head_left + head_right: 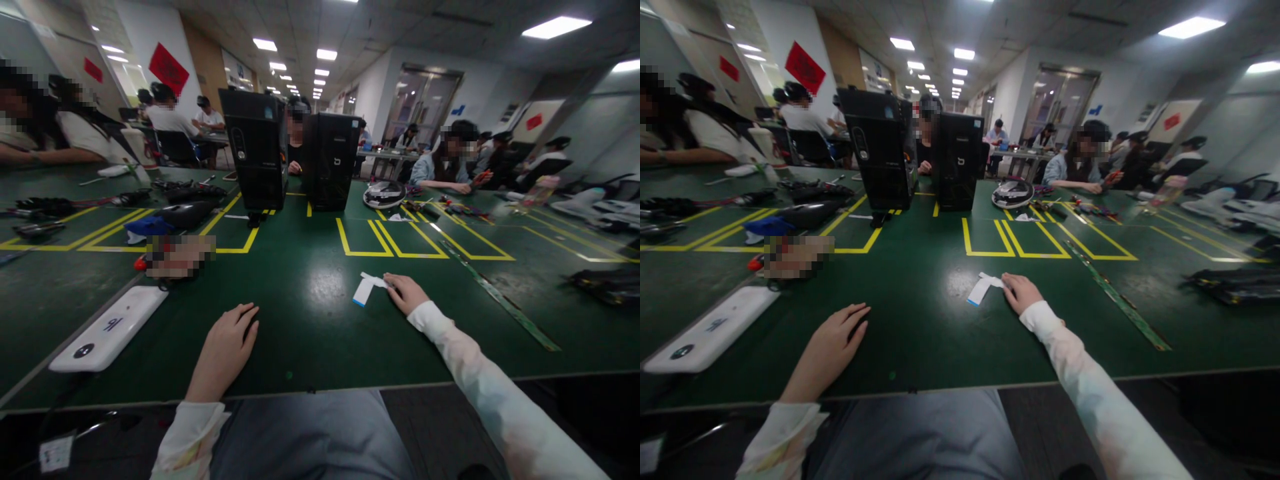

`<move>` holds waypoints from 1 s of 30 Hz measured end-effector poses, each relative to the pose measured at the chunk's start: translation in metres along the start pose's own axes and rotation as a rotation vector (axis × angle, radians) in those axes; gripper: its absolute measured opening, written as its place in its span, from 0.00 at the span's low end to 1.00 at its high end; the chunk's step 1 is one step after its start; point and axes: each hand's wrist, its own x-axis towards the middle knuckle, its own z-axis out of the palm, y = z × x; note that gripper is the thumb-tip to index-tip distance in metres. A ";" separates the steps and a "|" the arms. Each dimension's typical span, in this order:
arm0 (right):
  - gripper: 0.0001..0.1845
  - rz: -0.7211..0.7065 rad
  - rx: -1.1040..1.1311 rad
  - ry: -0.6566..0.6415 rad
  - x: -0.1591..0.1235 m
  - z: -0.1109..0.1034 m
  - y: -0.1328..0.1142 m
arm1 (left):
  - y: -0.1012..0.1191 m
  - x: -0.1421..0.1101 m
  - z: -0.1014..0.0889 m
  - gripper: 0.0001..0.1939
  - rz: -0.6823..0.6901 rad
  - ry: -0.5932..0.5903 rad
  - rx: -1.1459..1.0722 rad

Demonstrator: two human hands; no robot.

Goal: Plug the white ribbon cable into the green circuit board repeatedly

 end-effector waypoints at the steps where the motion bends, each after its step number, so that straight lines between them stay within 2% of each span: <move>1: 0.20 -0.070 0.039 -0.002 0.009 0.005 -0.016 | 0.000 0.000 0.000 0.22 0.000 0.003 0.002; 5: 0.19 -0.287 0.150 0.007 0.035 0.023 -0.081 | 0.001 0.000 0.000 0.21 0.005 0.024 -0.002; 9: 0.17 -0.450 0.228 -0.033 0.042 0.032 -0.141 | 0.001 0.001 -0.001 0.21 0.006 0.011 -0.003; 13: 0.19 -0.511 0.272 -0.082 0.037 0.032 -0.178 | 0.001 0.002 -0.001 0.21 -0.011 -0.019 0.003; 16: 0.21 -0.514 0.275 -0.111 0.033 0.030 -0.185 | 0.001 0.001 0.000 0.21 -0.015 -0.022 0.007; 25: 0.25 -0.525 0.287 -0.217 0.028 0.021 -0.184 | -0.001 0.001 0.001 0.21 -0.021 -0.025 -0.007; 30: 0.28 -0.535 0.327 -0.186 0.025 0.027 -0.182 | 0.001 0.001 -0.001 0.21 -0.021 -0.019 -0.011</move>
